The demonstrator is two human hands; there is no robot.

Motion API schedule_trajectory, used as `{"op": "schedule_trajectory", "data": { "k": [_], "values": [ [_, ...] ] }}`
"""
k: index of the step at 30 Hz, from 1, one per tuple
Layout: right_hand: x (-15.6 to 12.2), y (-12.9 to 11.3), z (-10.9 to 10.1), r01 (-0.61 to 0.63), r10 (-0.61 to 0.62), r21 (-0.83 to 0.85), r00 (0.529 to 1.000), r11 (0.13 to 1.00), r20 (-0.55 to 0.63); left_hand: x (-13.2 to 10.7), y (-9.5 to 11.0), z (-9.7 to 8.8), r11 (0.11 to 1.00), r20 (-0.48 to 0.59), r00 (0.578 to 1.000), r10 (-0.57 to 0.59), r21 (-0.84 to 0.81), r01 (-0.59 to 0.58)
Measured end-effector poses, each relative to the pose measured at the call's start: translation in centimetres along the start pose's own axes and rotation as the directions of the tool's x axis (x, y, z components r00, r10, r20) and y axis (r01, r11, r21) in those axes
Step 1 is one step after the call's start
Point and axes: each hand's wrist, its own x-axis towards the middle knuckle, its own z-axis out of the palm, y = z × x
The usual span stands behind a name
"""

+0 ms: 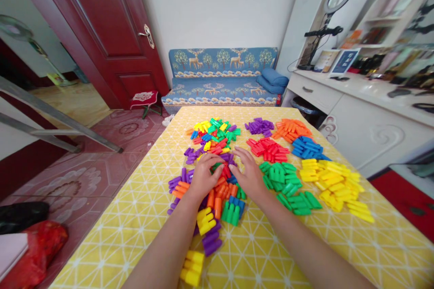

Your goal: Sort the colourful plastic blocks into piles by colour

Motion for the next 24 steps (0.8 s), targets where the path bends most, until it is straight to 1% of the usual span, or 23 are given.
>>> {"op": "schedule_trajectory", "data": {
  "k": [2, 4, 6, 8, 12, 15, 18, 21, 24],
  "values": [
    [0.9, 0.7, 2.0, -0.053, 0.053, 0.026, 0.999, 0.998, -0.006, 0.0, -0.2, 0.0, 1.000, -0.012, 1.000, -0.008, 0.010, 0.008],
    [1.5, 1.5, 3.6, -0.101, 0.102, 0.046, 0.995, 0.994, -0.023, 0.1, -0.4, 0.1, 1.000, -0.022, 1.000, -0.014, 0.016, 0.015],
    [1.9, 2.2, 4.6, -0.118, 0.120, 0.063, 0.992, 0.991, -0.029, 0.1, -0.5, 0.2, 1.000, -0.029, 0.999, -0.024, 0.019, 0.025],
    [2.1, 2.7, 5.1, -0.115, 0.117, 0.078, 0.993, 0.990, -0.018, 0.1, -0.6, 0.3, 0.999, -0.027, 0.999, -0.036, 0.024, 0.036],
    [2.2, 3.3, 5.3, -0.151, 0.147, 0.100, 0.988, 0.983, 0.045, 0.0, -0.7, 0.5, 0.998, -0.012, 0.999, -0.044, 0.034, 0.044],
    [2.3, 3.3, 5.3, -0.162, 0.153, 0.120, 0.985, 0.980, 0.079, -0.1, -0.9, 0.5, 0.999, -0.005, 0.999, -0.049, 0.024, 0.049],
    [2.4, 3.0, 5.0, -0.148, 0.139, 0.155, 0.988, 0.977, 0.070, -0.1, -0.9, 0.5, 0.998, -0.008, 0.998, -0.055, 0.025, 0.055],
    [2.5, 2.5, 4.5, -0.160, 0.155, 0.194, 0.987, 0.968, 0.041, 0.0, -0.8, 0.4, 0.998, -0.024, 0.998, -0.057, 0.014, 0.057],
    [2.5, 2.2, 4.2, -0.159, 0.153, 0.229, 0.987, 0.960, 0.043, 0.0, -0.7, 0.4, 0.997, -0.045, 0.996, -0.073, -0.012, 0.073]
  ]
}}
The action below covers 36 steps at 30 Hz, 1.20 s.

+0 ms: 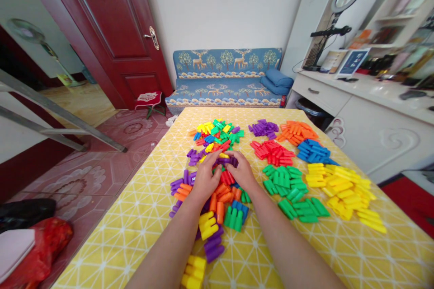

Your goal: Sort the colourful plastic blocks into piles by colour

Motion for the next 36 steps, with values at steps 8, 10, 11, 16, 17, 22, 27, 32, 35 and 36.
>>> {"op": "schedule_trajectory", "data": {
  "k": [8, 10, 11, 16, 17, 22, 27, 32, 35, 36],
  "values": [
    [-0.4, -0.5, -0.4, 0.010, -0.012, 0.075, 0.999, 0.997, 0.038, -0.1, -0.6, 0.1, 1.000, 0.003, 1.000, -0.004, 0.024, 0.004],
    [-0.4, -0.5, -0.6, 0.012, -0.014, 0.110, 1.000, 0.994, 0.023, -0.1, -0.8, 0.2, 1.000, 0.013, 1.000, 0.007, 0.029, -0.007],
    [-0.4, -0.5, -0.6, 0.012, -0.014, 0.127, 1.000, 0.992, 0.013, -0.1, -0.9, 0.2, 0.999, 0.018, 1.000, 0.009, 0.035, -0.009],
    [-0.4, -0.1, -0.5, -0.073, 0.072, 0.171, 0.997, 0.982, 0.012, -0.1, -1.3, 0.4, 0.995, 0.018, 1.000, -0.017, 0.099, 0.015],
    [-0.4, 0.0, -0.4, -0.103, 0.098, 0.168, 0.995, 0.980, 0.036, 0.0, -1.4, 0.4, 0.994, 0.016, 1.000, -0.024, 0.110, 0.022],
    [-0.7, -0.4, -0.2, -0.145, 0.113, 0.171, 0.976, 0.974, 0.184, 0.0, -1.7, 0.4, 0.990, 0.012, 0.999, -0.043, 0.133, 0.041],
    [-0.8, -1.7, -0.8, -0.096, 0.035, 0.326, 0.981, 0.940, 0.190, 0.0, -1.7, 0.4, 0.988, 0.016, 0.999, -0.045, 0.146, 0.042],
    [-0.9, -2.7, -0.9, -0.111, 0.043, 0.377, 0.982, 0.920, 0.184, 0.1, -1.1, 0.2, 0.994, -0.024, 0.998, -0.058, 0.096, 0.060],
    [-1.0, -2.5, -0.5, -0.131, 0.072, 0.396, 0.985, 0.909, 0.159, 0.1, -0.9, 0.0, 0.995, -0.084, 0.992, -0.094, 0.015, 0.096],
    [-1.0, -2.3, -0.4, -0.122, 0.072, 0.395, 0.988, 0.911, 0.140, 0.1, -0.8, -0.1, 0.994, -0.103, 0.989, -0.108, -0.013, 0.107]
  ]
}}
